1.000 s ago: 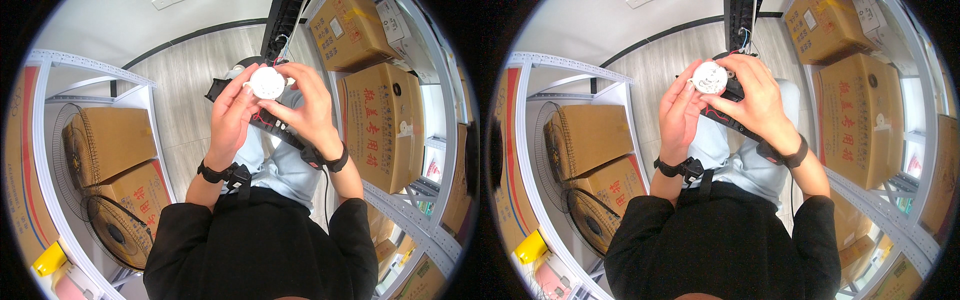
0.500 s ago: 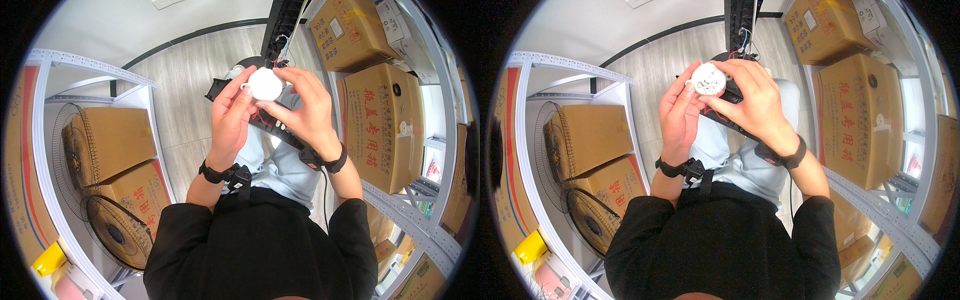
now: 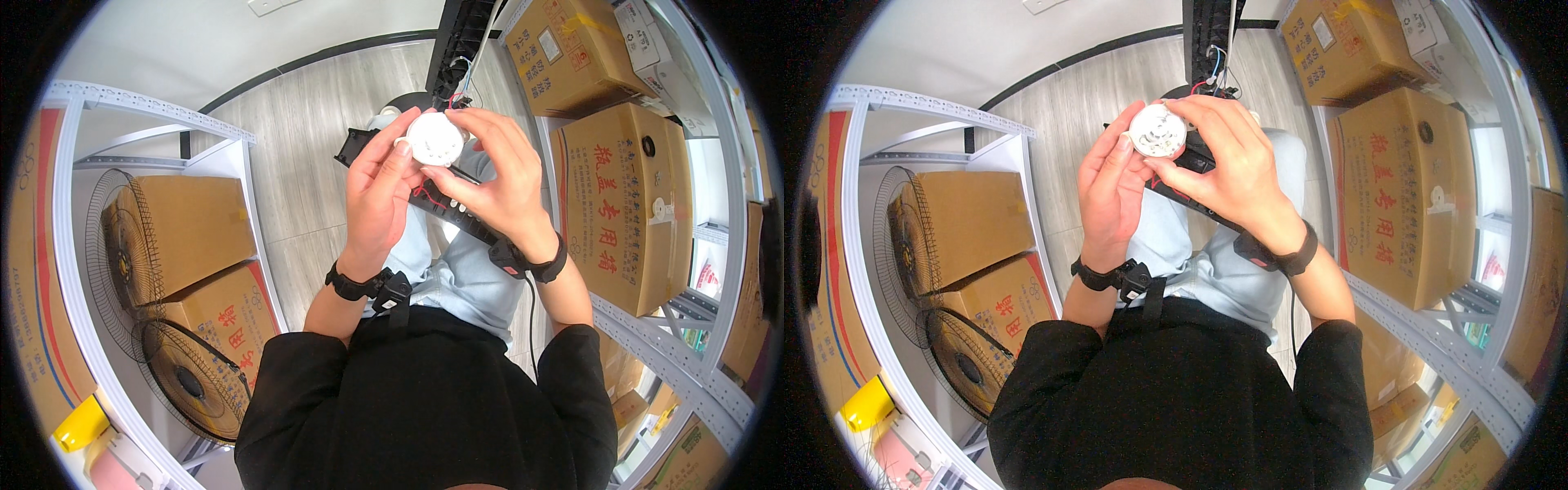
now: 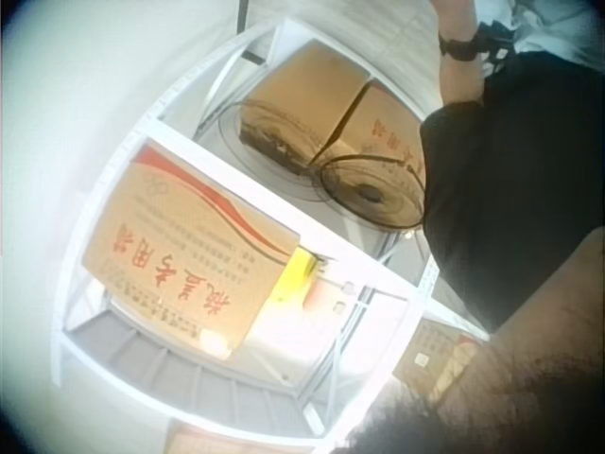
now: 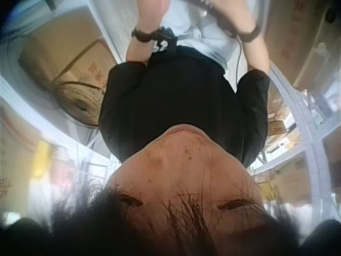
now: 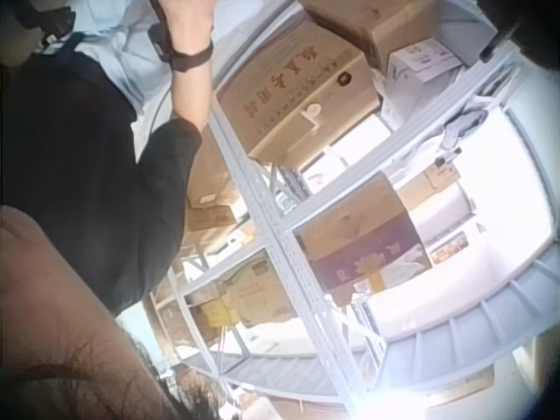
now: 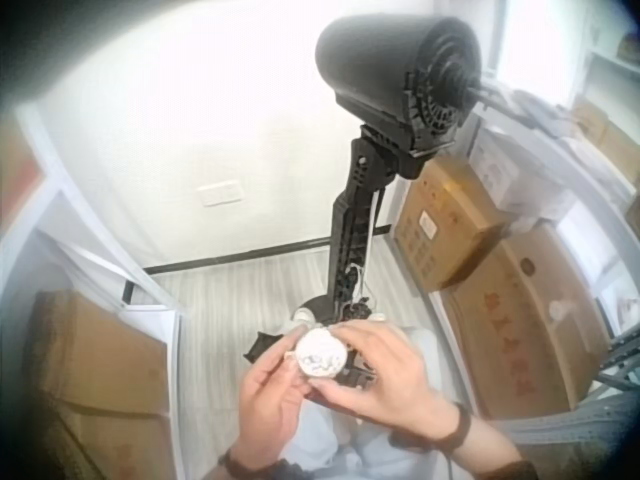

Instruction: The person sits on the floor and assembles a small white circular electronic component. They insert a small metal piece into the component, connect red wires to its terminals, and then wrap the assembly with clear tape.

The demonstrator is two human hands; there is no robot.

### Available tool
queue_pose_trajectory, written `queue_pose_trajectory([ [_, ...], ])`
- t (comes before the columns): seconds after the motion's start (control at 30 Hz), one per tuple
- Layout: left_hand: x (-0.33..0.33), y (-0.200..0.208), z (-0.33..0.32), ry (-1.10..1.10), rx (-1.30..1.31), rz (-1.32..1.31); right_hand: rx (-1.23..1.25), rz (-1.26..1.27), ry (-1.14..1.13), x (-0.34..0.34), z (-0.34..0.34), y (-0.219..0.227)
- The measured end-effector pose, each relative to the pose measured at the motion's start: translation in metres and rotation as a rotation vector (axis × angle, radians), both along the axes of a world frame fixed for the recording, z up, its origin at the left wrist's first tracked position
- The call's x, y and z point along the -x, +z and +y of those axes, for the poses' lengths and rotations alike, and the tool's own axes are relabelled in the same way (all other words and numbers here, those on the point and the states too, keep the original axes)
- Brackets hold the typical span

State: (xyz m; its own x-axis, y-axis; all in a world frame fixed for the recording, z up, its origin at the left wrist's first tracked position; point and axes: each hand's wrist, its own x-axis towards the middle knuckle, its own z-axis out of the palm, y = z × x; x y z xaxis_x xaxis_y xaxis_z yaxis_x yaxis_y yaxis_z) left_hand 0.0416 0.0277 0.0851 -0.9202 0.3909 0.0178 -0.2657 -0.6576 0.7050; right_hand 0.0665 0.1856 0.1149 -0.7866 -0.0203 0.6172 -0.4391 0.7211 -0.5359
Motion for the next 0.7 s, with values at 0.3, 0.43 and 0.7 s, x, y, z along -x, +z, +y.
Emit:
queue_pose_trajectory([
  [0.3,0.0,0.001,0.003,0.081,0.027,0.007,0.019,-0.033,0.043,0.0,-0.001,0.004],
  [0.43,0.002,-0.001,0.005,0.145,0.085,0.004,-0.013,0.003,0.067,0.002,-0.001,0.0],
  [0.7,0.005,-0.003,0.006,0.136,0.058,-0.128,0.155,-0.18,0.054,0.0,-0.007,-0.007],
])
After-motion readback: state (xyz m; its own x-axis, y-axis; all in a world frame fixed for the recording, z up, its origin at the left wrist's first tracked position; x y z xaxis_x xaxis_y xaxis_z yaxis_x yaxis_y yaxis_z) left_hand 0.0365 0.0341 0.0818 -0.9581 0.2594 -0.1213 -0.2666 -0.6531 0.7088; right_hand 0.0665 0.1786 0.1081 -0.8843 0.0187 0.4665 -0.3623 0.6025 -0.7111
